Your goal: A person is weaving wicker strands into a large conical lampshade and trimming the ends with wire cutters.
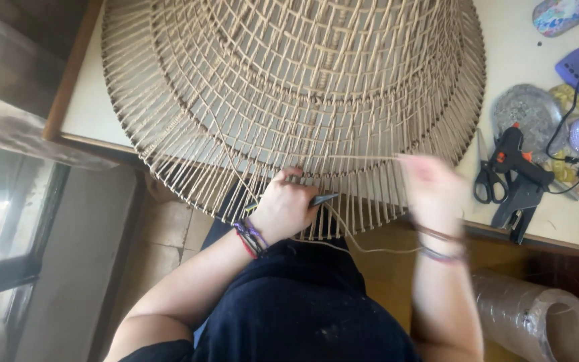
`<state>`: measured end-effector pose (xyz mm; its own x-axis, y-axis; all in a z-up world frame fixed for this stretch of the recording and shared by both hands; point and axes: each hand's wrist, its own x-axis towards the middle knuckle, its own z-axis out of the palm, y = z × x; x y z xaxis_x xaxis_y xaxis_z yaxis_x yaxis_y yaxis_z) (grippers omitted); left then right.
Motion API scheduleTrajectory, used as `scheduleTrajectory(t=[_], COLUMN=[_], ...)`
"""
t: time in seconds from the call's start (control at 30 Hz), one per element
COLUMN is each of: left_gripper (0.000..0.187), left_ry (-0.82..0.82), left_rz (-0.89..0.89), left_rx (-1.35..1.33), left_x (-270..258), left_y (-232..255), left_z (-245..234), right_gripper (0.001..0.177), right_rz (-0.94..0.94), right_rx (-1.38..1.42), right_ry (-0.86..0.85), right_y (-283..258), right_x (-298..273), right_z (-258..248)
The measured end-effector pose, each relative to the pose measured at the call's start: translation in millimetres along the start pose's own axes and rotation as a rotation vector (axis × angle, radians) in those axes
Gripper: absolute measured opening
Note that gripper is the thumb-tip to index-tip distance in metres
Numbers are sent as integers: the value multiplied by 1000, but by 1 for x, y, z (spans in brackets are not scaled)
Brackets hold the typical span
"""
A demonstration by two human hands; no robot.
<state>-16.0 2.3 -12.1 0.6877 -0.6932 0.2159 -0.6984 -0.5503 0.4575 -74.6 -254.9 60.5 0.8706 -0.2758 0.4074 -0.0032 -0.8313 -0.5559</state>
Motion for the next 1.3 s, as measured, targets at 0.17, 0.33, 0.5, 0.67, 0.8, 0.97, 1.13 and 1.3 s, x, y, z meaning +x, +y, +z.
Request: scheduleTrajectory(t=[0.17,0.33,0.5,0.67,0.8,0.97,1.13,1.3], left_gripper=[11,14,13,14,19,23,27,16], left_ry=[-13,-14,-31,-50,-65,-90,-124,-48], left_rz=[-14,-6,-55,-51,-83,-59,-32,-108], left_rx=[-32,-3,-33,23,69,13,11,29], left_x=[2,0,3,6,9,6,8,7], left_y=[4,2,-2,10,15,1,6,9], left_z=[-6,1,5,-9,-6,-6,-8,-7], right_gripper=[28,23,12,16,17,19,15,19], right_rz=[18,-207,-42,-32,-278,-17,-18,-267], right_rx=[-457,-293,-352,-297,-78,-105,-283,-123], right_ry=[23,-191,129,-12,-294,-83,-30,-101], right_y=[59,-49,69,29,-35,31,27,-31], right_x=[-27,1,-22,-21,9,-18,-28,1], right_z=[-24,73,-29,-4,85,-17,-24,91])
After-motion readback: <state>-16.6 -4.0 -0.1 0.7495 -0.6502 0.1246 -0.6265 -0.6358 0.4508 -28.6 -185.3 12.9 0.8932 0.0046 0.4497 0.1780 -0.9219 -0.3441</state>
